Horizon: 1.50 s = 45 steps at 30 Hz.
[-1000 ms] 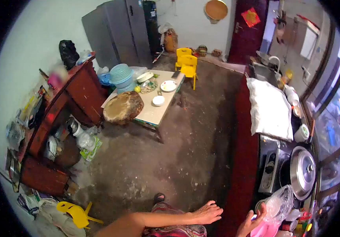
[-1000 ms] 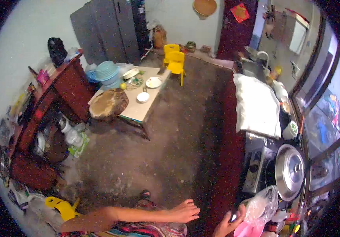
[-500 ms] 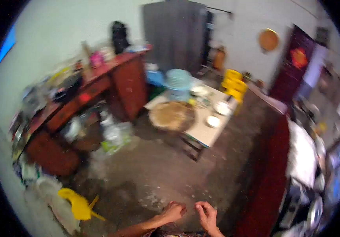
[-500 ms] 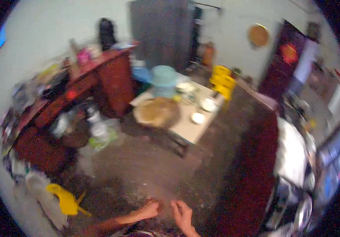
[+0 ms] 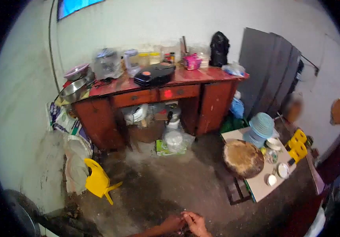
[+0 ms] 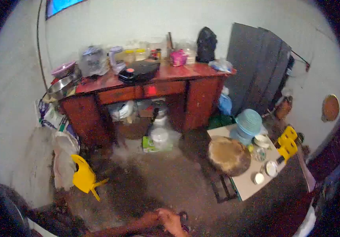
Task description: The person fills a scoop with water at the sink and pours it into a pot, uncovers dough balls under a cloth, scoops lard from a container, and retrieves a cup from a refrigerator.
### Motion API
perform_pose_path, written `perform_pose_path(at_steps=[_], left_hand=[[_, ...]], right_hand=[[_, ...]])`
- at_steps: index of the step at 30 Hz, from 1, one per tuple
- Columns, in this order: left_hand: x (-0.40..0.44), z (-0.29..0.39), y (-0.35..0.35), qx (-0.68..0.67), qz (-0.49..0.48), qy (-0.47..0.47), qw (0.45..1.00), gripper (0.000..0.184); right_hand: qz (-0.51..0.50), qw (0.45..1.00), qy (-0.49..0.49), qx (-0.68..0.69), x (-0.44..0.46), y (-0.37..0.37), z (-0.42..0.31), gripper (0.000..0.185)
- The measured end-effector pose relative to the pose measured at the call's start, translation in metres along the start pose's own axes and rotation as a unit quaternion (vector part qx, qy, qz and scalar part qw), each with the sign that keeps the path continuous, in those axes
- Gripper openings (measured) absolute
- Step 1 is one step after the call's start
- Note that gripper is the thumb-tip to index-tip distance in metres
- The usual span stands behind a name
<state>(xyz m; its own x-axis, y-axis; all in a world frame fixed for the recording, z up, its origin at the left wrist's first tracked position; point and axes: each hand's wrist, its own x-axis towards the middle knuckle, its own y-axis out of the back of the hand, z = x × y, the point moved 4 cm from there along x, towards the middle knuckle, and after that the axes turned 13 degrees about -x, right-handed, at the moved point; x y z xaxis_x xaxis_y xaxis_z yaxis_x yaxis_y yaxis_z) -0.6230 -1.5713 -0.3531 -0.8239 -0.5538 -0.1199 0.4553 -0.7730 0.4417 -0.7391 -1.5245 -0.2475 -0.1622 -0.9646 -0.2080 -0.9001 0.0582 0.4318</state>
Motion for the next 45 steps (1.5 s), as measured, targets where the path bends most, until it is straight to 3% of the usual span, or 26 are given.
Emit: perform_pose_path(at_steps=[3, 5, 7, 10, 12, 13, 15, 17, 18, 20, 23, 26, 28, 30, 32, 34, 37, 39, 42, 45], left_hand=[[0.021, -0.009, 0.022, -0.002, -0.001, 0.086, 0.996, 0.032], [0.039, 0.000, 0.051, -0.024, -0.071, 0.202, 0.977, 0.039], [0.061, -0.033, 0.057, -0.052, 0.062, 0.097, 0.992, 0.032], [0.116, -0.079, 0.059, -0.273, 0.189, 0.018, 0.943, 0.031], [0.160, -0.099, 0.082, -0.246, 0.169, 0.030, 0.954, 0.032], [0.177, -0.111, 0.093, -0.117, 0.117, 0.062, 0.984, 0.033], [0.204, -0.103, 0.128, 0.029, 0.056, 0.140, 0.988, 0.034], [0.241, -0.074, 0.177, 0.058, 0.056, 0.223, 0.971, 0.032], [0.250, -0.051, 0.209, 0.058, 0.081, 0.224, 0.970, 0.030], [0.260, -0.016, 0.258, 0.052, 0.126, 0.230, 0.964, 0.031], [0.274, -0.048, 0.301, 0.022, 0.217, 0.172, 0.961, 0.026], [0.281, -0.068, 0.369, 0.127, 0.377, 0.053, 0.916, 0.022], [0.287, -0.085, 0.436, -0.193, 0.486, 0.109, 0.845, 0.023], [0.302, -0.133, 0.510, -0.058, 0.552, 0.003, 0.832, 0.029], [0.318, -0.108, 0.590, -0.174, 0.604, -0.063, 0.776, 0.032], [0.337, -0.118, 0.663, -0.197, 0.638, -0.117, 0.736, 0.036], [0.361, -0.126, 0.746, -0.139, 0.680, -0.094, 0.713, 0.036], [0.380, -0.150, 0.790, -0.211, 0.668, -0.113, 0.705, 0.039], [0.416, -0.190, 0.821, -0.318, 0.618, -0.136, 0.706, 0.042], [0.439, -0.179, 0.808, -0.323, 0.638, -0.123, 0.687, 0.048]], right_hand=[[-0.023, 0.998, 0.049, -0.037, 0.046, -0.018, 0.021, 0.043], [-0.090, 0.993, 0.024, -0.075, 0.085, -0.020, 0.030, 0.043], [-0.145, 0.988, 0.009, -0.059, 0.121, -0.021, 0.028, 0.038], [-0.195, 0.981, 0.014, 0.009, 0.178, -0.006, 0.005, 0.030], [-0.210, 0.977, 0.048, 0.009, 0.230, 0.010, -0.002, 0.033], [-0.200, 0.976, 0.089, -0.004, 0.256, 0.018, -0.001, 0.034], [-0.180, 0.976, 0.122, -0.005, 0.299, 0.034, 0.001, 0.036], [-0.166, 0.982, 0.081, 0.046, 0.341, 0.052, -0.018, 0.036], [-0.161, 0.982, 0.041, 0.086, 0.361, 0.058, -0.030, 0.036], [-0.149, 0.983, 0.067, 0.081, 0.400, 0.062, -0.039, 0.038], [-0.161, 0.979, 0.114, 0.047, 0.455, 0.057, -0.046, 0.041], [-0.194, 0.974, 0.081, 0.082, 0.505, 0.061, -0.095, 0.043], [-0.190, 0.974, 0.047, 0.116, 0.546, 0.063, -0.121, 0.044], [-0.155, 0.978, 0.031, 0.136, 0.586, 0.063, -0.134, 0.044], [-0.129, 0.981, 0.048, 0.139, 0.625, 0.067, -0.154, 0.045], [-0.103, 0.983, 0.058, 0.139, 0.669, 0.067, -0.167, 0.045], [-0.083, 0.986, 0.055, 0.133, 0.729, 0.063, -0.179, 0.043], [-0.068, 0.985, 0.071, 0.143, 0.762, 0.061, -0.215, 0.042], [0.046, 0.983, 0.125, 0.128, 0.805, 0.060, -0.227, 0.048], [0.088, 0.990, 0.112, 0.023, 0.828, 0.057, -0.240, 0.050]])
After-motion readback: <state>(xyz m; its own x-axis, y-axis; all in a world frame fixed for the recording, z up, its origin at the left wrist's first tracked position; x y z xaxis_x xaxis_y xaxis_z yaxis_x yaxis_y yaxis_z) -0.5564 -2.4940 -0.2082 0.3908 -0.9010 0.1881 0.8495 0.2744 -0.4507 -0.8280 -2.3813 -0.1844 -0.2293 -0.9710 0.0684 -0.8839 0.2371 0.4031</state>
